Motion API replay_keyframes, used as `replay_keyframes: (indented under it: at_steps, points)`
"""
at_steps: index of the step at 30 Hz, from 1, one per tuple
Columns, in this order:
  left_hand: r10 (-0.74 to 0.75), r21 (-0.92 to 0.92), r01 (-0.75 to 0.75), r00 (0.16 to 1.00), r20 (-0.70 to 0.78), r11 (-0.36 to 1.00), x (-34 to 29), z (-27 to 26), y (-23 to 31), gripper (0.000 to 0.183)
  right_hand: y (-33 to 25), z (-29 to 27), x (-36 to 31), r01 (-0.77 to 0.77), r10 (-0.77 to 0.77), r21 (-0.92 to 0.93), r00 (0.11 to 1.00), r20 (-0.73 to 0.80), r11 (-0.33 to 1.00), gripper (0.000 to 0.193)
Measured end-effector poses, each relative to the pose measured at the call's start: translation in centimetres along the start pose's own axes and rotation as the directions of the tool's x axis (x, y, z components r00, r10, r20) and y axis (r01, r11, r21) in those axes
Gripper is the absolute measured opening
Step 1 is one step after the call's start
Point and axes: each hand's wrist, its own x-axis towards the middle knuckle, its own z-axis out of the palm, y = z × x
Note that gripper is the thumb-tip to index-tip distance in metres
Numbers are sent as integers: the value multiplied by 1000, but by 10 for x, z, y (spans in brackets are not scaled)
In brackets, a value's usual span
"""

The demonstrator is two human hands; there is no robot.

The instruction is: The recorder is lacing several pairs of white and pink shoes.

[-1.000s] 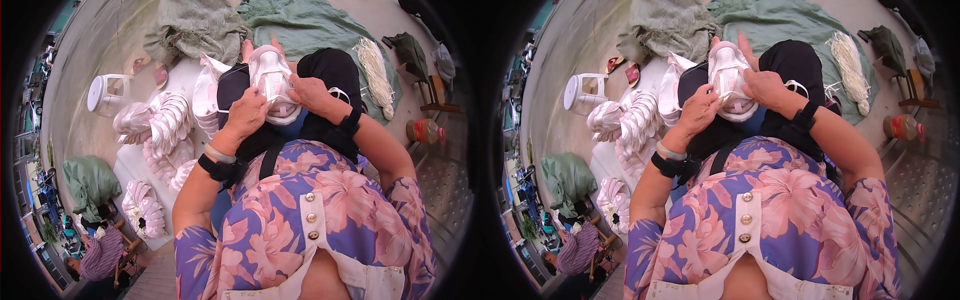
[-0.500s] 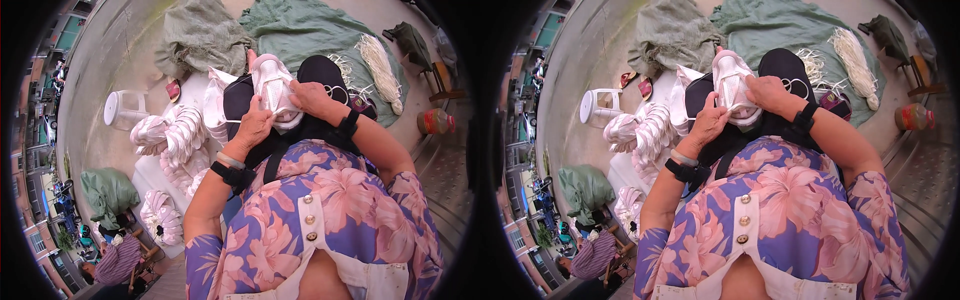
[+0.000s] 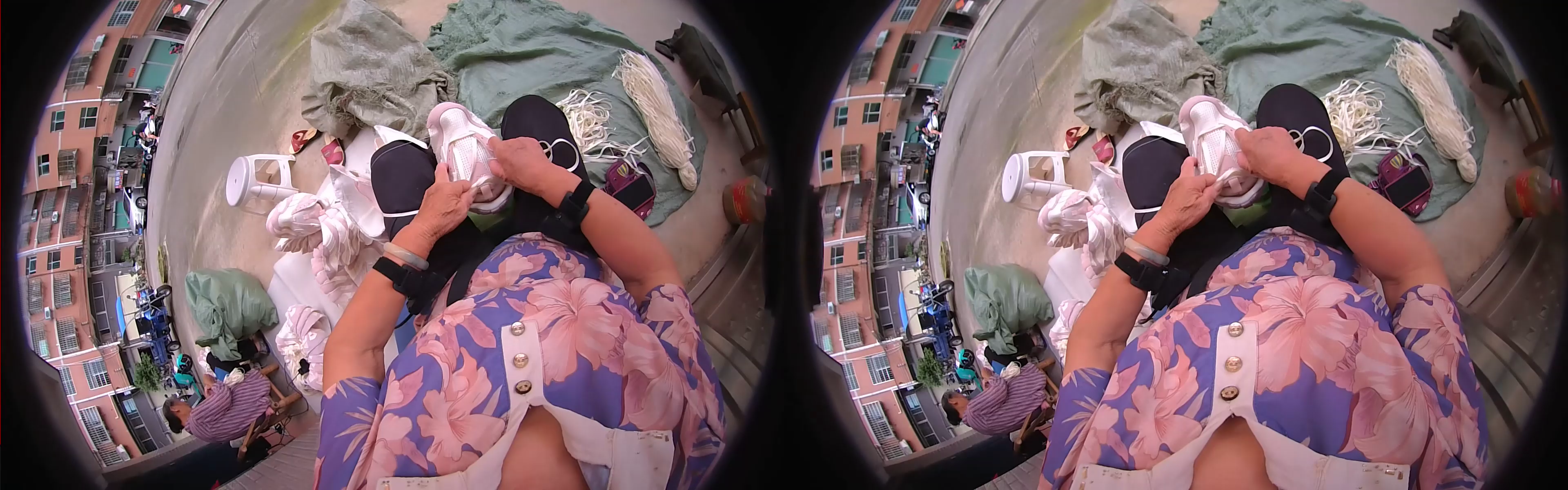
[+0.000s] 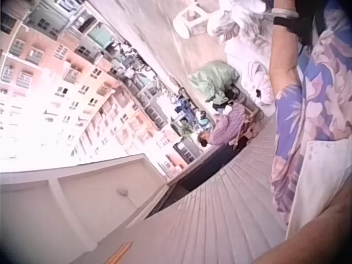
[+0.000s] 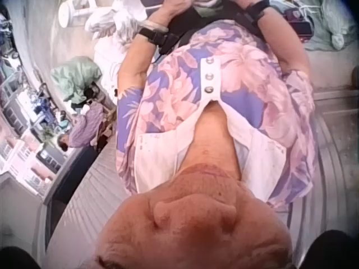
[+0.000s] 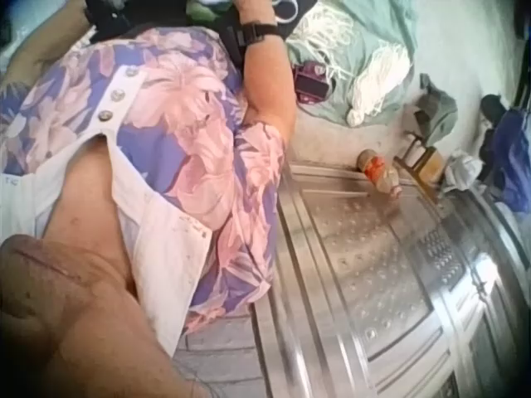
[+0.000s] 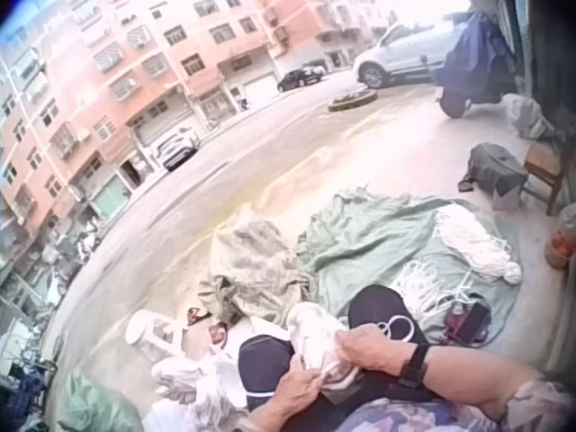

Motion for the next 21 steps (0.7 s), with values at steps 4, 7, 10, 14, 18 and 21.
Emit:
replay_keyframes:
  at_steps: [4,7,10,14,18,21]
  points:
    - [-16,41,15,1000,24,999,-2,3,16,18,5,-1,-5,3,-3,27,1000,15,1000,23]
    - [-40,81,36,998,49,996,0,2,24,18,9,-1,-8,45,-45,2,999,-22,999,23]
    - [-48,70,44,997,57,997,-7,10,27,17,8,2,-17,25,-26,11,999,21,1000,22]
    - [132,99,-127,990,-45,987,-18,24,7,14,-3,1,-21,16,-17,16,998,62,1000,22]
    - [133,60,-132,991,-19,989,-19,21,-1,15,-9,4,-21,43,-42,-32,998,44,999,19]
    - [94,118,-95,995,19,988,-17,21,0,17,-2,8,-20,47,-47,0,998,42,999,20]
